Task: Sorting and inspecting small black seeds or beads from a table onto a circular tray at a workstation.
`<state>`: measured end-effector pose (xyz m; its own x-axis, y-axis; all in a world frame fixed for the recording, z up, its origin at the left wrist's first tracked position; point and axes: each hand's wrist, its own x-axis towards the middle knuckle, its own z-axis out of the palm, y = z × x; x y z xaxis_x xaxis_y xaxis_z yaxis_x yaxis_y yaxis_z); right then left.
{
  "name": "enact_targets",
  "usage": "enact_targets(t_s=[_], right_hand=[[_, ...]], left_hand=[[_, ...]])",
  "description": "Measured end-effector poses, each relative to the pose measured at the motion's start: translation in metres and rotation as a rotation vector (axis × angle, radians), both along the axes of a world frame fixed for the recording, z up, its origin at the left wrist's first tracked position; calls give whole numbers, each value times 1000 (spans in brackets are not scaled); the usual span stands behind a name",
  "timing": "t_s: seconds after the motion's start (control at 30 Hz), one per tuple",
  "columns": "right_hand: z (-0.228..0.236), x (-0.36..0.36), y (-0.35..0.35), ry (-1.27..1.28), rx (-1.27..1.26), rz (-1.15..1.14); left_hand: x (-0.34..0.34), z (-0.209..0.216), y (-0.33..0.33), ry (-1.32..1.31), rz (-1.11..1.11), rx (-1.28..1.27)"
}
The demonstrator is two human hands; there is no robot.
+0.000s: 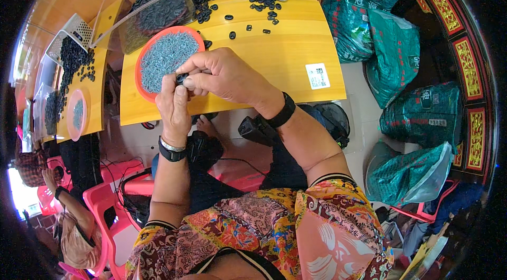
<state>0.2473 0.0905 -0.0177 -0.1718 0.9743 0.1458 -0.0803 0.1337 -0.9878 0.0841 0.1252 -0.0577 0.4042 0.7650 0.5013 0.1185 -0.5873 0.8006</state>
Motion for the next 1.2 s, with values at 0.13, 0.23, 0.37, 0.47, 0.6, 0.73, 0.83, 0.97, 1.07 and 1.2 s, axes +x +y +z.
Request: enact_targets(t_s=[0.13,0.23,0.37,0.47,0.6,0.73,0.83,0.97,1.07,1.2], right_hand=[[0,-3,-1,15,4,-19],[1,-4,-1,5,-6,-31],[-3,-5,2,136,-42,-16],[-7,-6,4,160,-44,-24],[-13,-3,9,111,-3,-23],[-15,-2,10,51,-24,-50],[-9,4,8,-8,-29,-57],[16,8,23,-189,63,-65],[64,3,71,-554,333,-238],[84,15,144,-762,562,-488]], left_hand=[[2,2,-3,-1,8,5],[3,4,-6,-31,2,-77],[9,6,-7,-147,19,-135],[11,9,-6,-150,11,-136],[4,4,2,-100,-44,-208],[2,1,7,-93,-48,-170],[0,-2,13,-102,-22,-163],[-10,-5,23,-159,55,-198],[-18,-2,25,-211,106,-242],[-17,2,28,-253,99,-251]])
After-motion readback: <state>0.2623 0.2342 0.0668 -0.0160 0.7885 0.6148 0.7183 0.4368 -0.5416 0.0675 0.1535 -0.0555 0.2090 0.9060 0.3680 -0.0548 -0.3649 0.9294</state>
